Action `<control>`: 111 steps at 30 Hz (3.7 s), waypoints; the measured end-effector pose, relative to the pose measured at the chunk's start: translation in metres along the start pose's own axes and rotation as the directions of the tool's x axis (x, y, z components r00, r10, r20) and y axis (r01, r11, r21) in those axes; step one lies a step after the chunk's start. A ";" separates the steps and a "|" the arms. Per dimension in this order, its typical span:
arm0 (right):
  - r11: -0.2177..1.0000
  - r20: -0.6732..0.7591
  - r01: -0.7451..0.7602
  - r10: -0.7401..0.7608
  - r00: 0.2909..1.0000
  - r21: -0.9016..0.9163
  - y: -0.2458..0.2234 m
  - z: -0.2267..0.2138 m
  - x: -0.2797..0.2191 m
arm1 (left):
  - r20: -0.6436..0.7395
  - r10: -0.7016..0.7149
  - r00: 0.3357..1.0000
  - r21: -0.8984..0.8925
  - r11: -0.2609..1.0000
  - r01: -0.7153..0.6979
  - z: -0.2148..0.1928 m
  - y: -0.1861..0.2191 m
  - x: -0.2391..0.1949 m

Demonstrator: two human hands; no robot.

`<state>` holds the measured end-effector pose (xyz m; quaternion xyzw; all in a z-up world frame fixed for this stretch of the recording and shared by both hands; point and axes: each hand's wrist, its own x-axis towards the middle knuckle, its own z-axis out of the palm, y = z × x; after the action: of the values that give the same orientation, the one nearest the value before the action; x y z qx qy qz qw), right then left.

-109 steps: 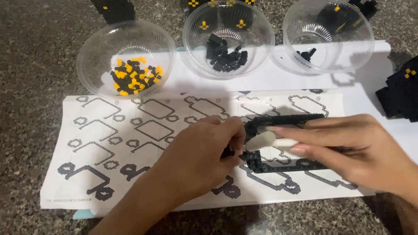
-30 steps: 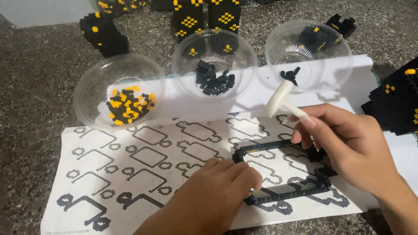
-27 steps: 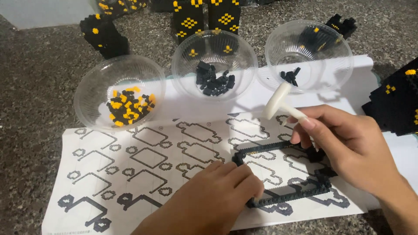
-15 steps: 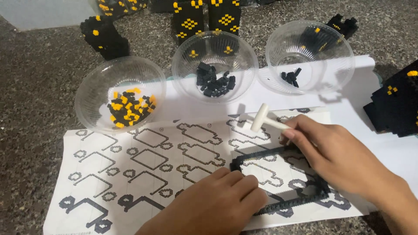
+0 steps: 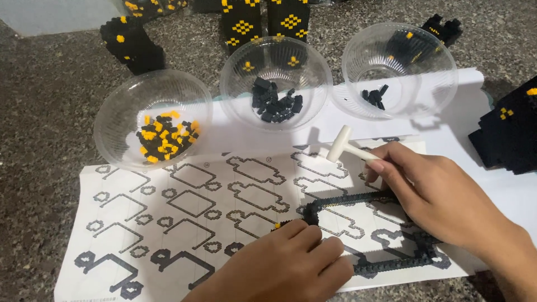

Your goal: The person assembles a structure using small black and yellow plastic bricks, following a printed instruction sheet. They use a white plastic tool to press the bricks into place on the growing model.

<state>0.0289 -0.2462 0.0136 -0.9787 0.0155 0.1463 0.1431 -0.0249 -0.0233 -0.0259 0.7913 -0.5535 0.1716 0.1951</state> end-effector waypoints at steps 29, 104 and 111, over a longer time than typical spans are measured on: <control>0.996 -0.154 0.026 -0.012 0.988 0.089 0.000 -0.001 -0.001 | 0.091 -0.105 0.990 -0.018 0.994 0.107 -0.013 -0.008 0.002; 0.892 -0.577 0.147 0.145 0.804 0.428 0.025 -0.008 0.019 | 0.358 -0.534 0.766 -0.047 0.809 0.586 0.065 -0.173 0.204; 0.865 -0.539 0.159 0.145 0.830 0.476 0.026 -0.007 0.023 | 0.448 -0.615 0.649 -0.061 0.704 0.708 0.082 -0.165 0.216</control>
<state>0.0509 -0.2727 0.0060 -0.9065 0.0903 -0.1556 0.3821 0.2066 -0.1877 -0.0112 0.9279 -0.2672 -0.1407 0.2188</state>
